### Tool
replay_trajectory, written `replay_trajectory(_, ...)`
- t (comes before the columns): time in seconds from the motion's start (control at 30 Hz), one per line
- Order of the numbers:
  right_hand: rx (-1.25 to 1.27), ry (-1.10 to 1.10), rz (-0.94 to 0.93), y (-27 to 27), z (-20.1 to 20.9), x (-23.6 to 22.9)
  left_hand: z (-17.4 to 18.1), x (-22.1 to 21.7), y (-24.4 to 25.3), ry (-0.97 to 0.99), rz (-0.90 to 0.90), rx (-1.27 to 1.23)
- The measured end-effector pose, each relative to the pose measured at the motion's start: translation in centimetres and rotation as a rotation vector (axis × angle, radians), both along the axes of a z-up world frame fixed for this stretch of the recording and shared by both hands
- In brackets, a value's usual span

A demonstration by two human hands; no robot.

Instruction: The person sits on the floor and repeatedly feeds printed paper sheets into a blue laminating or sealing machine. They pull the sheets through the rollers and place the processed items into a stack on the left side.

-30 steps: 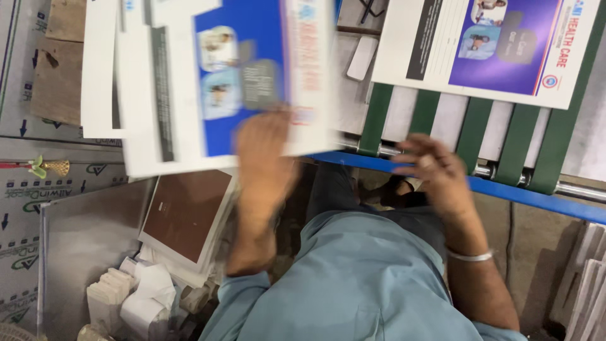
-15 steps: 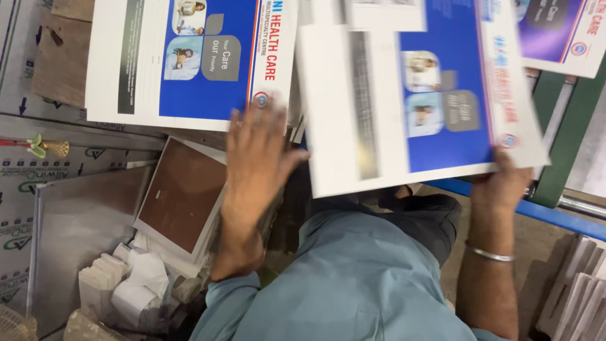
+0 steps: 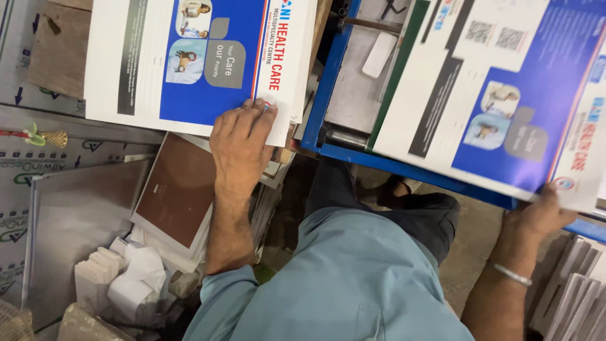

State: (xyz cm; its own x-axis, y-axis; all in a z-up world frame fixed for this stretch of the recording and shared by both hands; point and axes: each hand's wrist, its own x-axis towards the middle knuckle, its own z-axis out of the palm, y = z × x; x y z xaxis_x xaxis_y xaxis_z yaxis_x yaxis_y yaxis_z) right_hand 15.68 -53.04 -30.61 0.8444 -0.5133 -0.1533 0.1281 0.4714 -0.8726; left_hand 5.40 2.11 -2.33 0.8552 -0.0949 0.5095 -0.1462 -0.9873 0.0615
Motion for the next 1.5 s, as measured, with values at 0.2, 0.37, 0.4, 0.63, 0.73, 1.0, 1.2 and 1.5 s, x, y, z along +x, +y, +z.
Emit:
replay_trajectory(0.2, -0.023, 0.076, 0.054, 3.5, 2.0, -7.8, 0.2, 0.0, -0.2, 0.009, 0.027, 0.02)
replay_trajectory(0.37, -0.049, 0.175, 0.061, 4.9, 4.3, -9.7, 0.2, 0.0, 0.0, -0.013, 0.025, -0.01)
replay_trajectory(0.4, -0.067, 0.176, 0.051, 5.0, 4.5, -9.4, 0.3, 0.0, -0.1, -0.018, 0.029, -0.022)
replay_trajectory(0.63, -0.042, 0.11, 0.009, 4.4, 3.1, -3.7, -0.1, 0.1, -0.1, -0.029, 0.043, -0.022)
replay_trajectory(0.73, -0.093, 0.138, 0.009, 3.9, 1.8, -0.9, -0.5, 0.2, 0.0, -0.042, 0.047, -0.012)
replay_trajectory(1.0, 0.072, 0.057, 0.174, 3.4, 1.2, 3.9, -0.9, 0.1, 0.3, -0.025, 0.052, 0.009)
replay_trajectory(1.2, 0.018, 0.265, 0.276, 1.6, 1.7, 3.2, 0.0, 0.2, -0.2, 0.013, 0.037, -0.028)
replay_trajectory(1.5, 0.033, 0.189, 0.49, 5.3, 2.9, -0.6, 3.4, 0.0, 3.7, 0.055, -0.12, -0.346)
